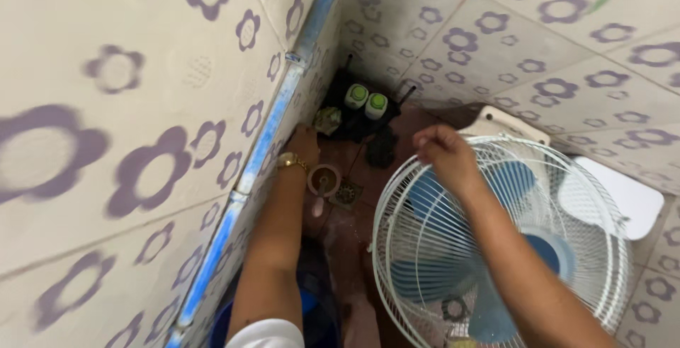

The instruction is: The person washes disassembled electric fan parts, including the front grille, blades, and rear grille, using a blue scoop to pour water from a bucket. The person also rinses a black plastic wall-mounted shelf unit and places it back against the wall.

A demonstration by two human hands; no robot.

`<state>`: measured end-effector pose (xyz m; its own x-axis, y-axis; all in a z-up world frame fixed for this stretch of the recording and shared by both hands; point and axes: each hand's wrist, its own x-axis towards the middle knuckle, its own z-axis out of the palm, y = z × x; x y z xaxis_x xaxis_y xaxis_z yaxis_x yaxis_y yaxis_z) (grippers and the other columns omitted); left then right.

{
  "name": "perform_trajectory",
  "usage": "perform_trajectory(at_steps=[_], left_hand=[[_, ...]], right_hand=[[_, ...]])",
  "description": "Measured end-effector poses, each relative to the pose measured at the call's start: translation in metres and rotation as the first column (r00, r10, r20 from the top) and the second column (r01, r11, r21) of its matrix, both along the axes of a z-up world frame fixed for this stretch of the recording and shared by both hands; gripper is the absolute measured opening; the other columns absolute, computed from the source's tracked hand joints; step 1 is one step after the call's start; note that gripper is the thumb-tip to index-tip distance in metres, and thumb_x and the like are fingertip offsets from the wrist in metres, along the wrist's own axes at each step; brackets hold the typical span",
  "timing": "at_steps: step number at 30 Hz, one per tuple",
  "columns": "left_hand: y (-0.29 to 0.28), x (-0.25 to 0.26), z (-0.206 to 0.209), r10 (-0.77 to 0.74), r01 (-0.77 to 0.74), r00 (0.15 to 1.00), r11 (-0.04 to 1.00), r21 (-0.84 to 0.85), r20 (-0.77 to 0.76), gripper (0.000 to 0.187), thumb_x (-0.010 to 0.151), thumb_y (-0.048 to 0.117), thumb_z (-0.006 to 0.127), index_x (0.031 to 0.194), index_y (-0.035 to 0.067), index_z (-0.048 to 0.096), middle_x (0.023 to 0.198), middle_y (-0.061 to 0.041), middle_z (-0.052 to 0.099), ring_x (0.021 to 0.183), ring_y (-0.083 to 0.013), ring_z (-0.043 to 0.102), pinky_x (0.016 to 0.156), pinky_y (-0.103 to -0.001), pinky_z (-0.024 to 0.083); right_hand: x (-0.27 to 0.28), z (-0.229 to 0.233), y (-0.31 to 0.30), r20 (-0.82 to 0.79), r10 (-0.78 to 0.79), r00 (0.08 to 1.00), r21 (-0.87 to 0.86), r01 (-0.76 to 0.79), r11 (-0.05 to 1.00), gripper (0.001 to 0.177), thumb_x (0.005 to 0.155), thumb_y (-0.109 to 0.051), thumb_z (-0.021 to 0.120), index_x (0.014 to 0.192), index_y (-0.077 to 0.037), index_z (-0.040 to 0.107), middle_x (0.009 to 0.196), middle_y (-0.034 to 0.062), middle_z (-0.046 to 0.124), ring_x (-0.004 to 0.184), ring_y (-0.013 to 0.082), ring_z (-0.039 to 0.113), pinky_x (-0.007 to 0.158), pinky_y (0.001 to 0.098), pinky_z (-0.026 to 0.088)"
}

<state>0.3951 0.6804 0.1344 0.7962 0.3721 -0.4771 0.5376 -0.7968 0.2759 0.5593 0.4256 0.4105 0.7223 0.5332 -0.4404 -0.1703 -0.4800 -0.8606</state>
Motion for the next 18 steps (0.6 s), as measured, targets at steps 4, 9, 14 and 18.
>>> perform_trajectory(at_steps=[4,9,14,18], left_hand=[[0.006,0.003,-0.049,-0.284,0.304,0.95,0.935,0.182,-0.13,0.045,0.099,0.016,0.051,0.134,-0.011,0.052,0.139,-0.033,0.05,0.13,-0.0515,0.05,0.112,-0.054,0.041],[0.002,0.008,-0.074,-0.08,0.083,0.996,0.992,0.099,-0.033,0.039,0.097,0.017,0.052,0.127,-0.007,0.058,0.133,-0.031,0.056,0.125,-0.0482,0.055,0.108,-0.053,0.044],[0.002,0.021,-0.074,-0.039,0.04,0.995,0.999,0.006,-0.096,0.034,0.096,0.018,0.053,0.12,-0.004,0.064,0.127,-0.028,0.061,0.12,-0.0449,0.059,0.104,-0.052,0.048],[-0.007,0.018,-0.07,-0.048,0.041,0.989,0.998,-0.05,-0.139,0.031,0.094,0.018,0.054,0.114,-0.002,0.069,0.122,-0.026,0.065,0.116,-0.0423,0.063,0.101,-0.051,0.05]], right_hand=[[0.043,-0.015,0.025,0.225,0.295,0.929,-0.413,-0.183,0.892,0.019,0.095,-0.017,0.067,0.11,-0.005,0.072,0.092,0.0088,0.073,0.085,0.0188,0.066,0.078,0.0328,0.053],[0.069,-0.023,0.046,0.204,0.398,0.894,-0.447,-0.277,0.851,0.021,0.095,-0.019,0.067,0.11,-0.005,0.072,0.097,0.0101,0.074,0.091,0.0198,0.068,0.084,0.0341,0.053],[0.072,-0.025,0.053,0.179,0.458,0.871,-0.475,-0.331,0.815,0.023,0.095,-0.022,0.067,0.109,-0.005,0.072,0.096,0.0111,0.074,0.091,0.0215,0.068,0.084,0.0353,0.053],[0.082,-0.034,0.05,0.223,0.541,0.811,-0.55,-0.354,0.757,0.02,0.092,-0.02,0.065,0.107,-0.008,0.074,0.099,0.0141,0.074,0.094,0.028,0.071,0.087,0.0392,0.054]])
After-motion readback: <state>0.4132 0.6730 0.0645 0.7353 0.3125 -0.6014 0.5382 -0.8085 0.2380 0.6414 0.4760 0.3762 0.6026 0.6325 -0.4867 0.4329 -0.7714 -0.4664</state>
